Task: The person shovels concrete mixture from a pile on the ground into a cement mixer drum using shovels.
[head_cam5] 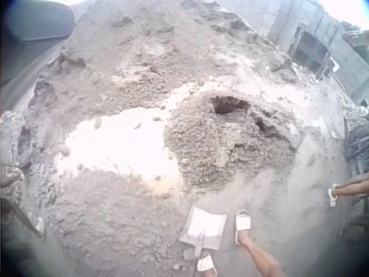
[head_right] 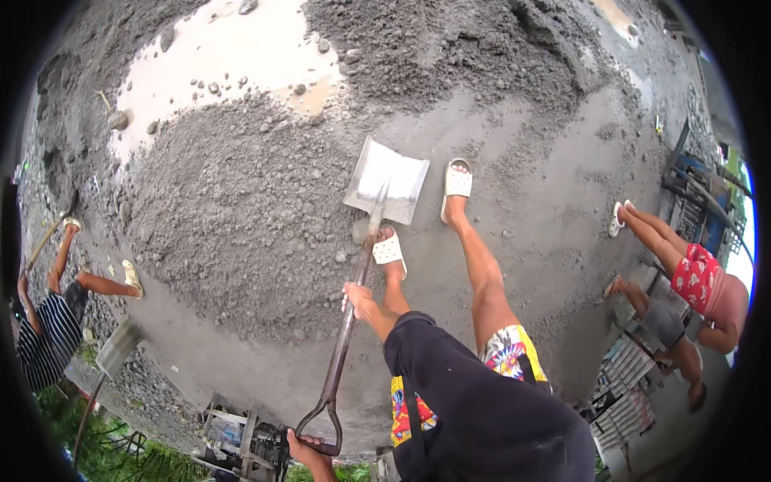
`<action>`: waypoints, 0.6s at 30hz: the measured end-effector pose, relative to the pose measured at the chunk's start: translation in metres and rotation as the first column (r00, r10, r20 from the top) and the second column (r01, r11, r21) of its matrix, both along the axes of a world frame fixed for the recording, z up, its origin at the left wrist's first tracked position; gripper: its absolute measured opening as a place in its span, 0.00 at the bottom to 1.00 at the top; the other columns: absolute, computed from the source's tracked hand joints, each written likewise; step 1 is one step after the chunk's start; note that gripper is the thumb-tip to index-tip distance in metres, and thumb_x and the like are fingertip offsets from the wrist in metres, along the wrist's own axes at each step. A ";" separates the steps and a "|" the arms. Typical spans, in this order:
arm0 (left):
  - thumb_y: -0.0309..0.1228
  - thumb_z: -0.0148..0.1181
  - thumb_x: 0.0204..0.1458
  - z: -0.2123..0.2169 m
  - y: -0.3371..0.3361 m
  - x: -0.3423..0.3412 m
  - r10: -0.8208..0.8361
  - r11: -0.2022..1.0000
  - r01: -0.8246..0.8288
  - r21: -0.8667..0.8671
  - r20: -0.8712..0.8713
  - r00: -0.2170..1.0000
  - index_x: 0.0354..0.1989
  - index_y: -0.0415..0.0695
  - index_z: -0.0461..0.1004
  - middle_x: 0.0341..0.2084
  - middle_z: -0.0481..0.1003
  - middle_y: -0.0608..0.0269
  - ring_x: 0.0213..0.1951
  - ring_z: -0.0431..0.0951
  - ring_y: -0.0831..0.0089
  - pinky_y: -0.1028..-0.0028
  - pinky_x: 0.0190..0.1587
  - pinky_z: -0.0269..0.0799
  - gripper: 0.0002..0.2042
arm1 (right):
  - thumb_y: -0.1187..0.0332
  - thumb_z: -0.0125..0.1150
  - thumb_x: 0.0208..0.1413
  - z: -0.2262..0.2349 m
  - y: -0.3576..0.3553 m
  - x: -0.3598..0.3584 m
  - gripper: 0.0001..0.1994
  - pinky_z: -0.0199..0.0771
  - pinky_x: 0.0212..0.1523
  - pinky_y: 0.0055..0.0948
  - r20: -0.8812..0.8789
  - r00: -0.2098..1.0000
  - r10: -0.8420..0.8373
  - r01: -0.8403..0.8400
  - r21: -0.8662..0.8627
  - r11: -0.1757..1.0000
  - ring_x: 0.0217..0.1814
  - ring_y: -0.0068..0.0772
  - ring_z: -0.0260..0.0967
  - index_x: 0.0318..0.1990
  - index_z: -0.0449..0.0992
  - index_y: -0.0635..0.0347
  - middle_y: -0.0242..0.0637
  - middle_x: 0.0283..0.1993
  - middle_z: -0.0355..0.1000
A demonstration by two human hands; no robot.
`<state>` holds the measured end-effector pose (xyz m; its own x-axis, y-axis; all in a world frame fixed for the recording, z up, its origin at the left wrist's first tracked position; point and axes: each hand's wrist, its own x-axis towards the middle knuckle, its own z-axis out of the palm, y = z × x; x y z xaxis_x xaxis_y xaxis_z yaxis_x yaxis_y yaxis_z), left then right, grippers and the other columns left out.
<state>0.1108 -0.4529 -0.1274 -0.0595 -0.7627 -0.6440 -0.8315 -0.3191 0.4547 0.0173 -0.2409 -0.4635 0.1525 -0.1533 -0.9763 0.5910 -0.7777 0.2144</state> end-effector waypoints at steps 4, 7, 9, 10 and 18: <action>0.44 0.50 0.52 -0.103 0.113 -0.069 0.110 0.988 -0.109 0.111 -0.006 0.994 0.17 0.49 0.57 0.09 0.57 0.69 0.10 0.57 0.76 0.75 0.15 0.56 0.17 | 0.68 0.51 0.47 -0.067 0.139 -0.130 0.07 0.66 0.13 0.40 -0.227 0.957 0.180 -0.141 0.180 0.974 0.13 0.35 0.61 0.24 0.67 0.62 0.37 0.16 0.60; 0.44 0.51 0.52 -0.145 0.194 -0.145 0.187 0.971 -0.174 0.164 -0.068 0.980 0.17 0.49 0.57 0.10 0.57 0.69 0.11 0.57 0.75 0.73 0.17 0.56 0.18 | 0.70 0.51 0.45 -0.103 0.211 -0.221 0.05 0.66 0.15 0.39 -0.263 0.949 0.174 -0.134 0.162 0.978 0.13 0.33 0.58 0.22 0.65 0.60 0.35 0.15 0.58; 0.44 0.51 0.52 -0.156 0.182 -0.157 0.190 0.976 -0.177 0.126 -0.099 0.977 0.17 0.48 0.58 0.10 0.58 0.68 0.11 0.58 0.74 0.73 0.17 0.56 0.18 | 0.71 0.52 0.43 -0.109 0.197 -0.220 0.05 0.66 0.15 0.39 -0.325 0.935 0.143 -0.100 0.145 0.984 0.13 0.34 0.58 0.21 0.66 0.61 0.37 0.15 0.58; 0.43 0.51 0.53 -0.158 0.170 -0.159 0.181 0.981 -0.168 0.094 -0.155 0.971 0.17 0.47 0.58 0.09 0.59 0.67 0.11 0.59 0.74 0.73 0.16 0.56 0.18 | 0.71 0.52 0.44 -0.108 0.181 -0.225 0.05 0.66 0.15 0.39 -0.351 0.930 0.108 -0.071 0.116 0.991 0.13 0.33 0.57 0.22 0.65 0.61 0.35 0.14 0.57; 0.33 0.57 0.51 -0.200 0.143 -0.055 -0.192 0.981 0.191 -0.025 -0.171 0.966 0.18 0.39 0.67 0.09 0.66 0.64 0.11 0.65 0.77 0.76 0.15 0.62 0.13 | 0.67 0.47 0.52 -0.135 0.216 -0.141 0.09 0.56 0.16 0.26 -0.506 0.860 0.072 -0.037 0.080 0.996 0.14 0.20 0.49 0.21 0.60 0.48 0.22 0.15 0.50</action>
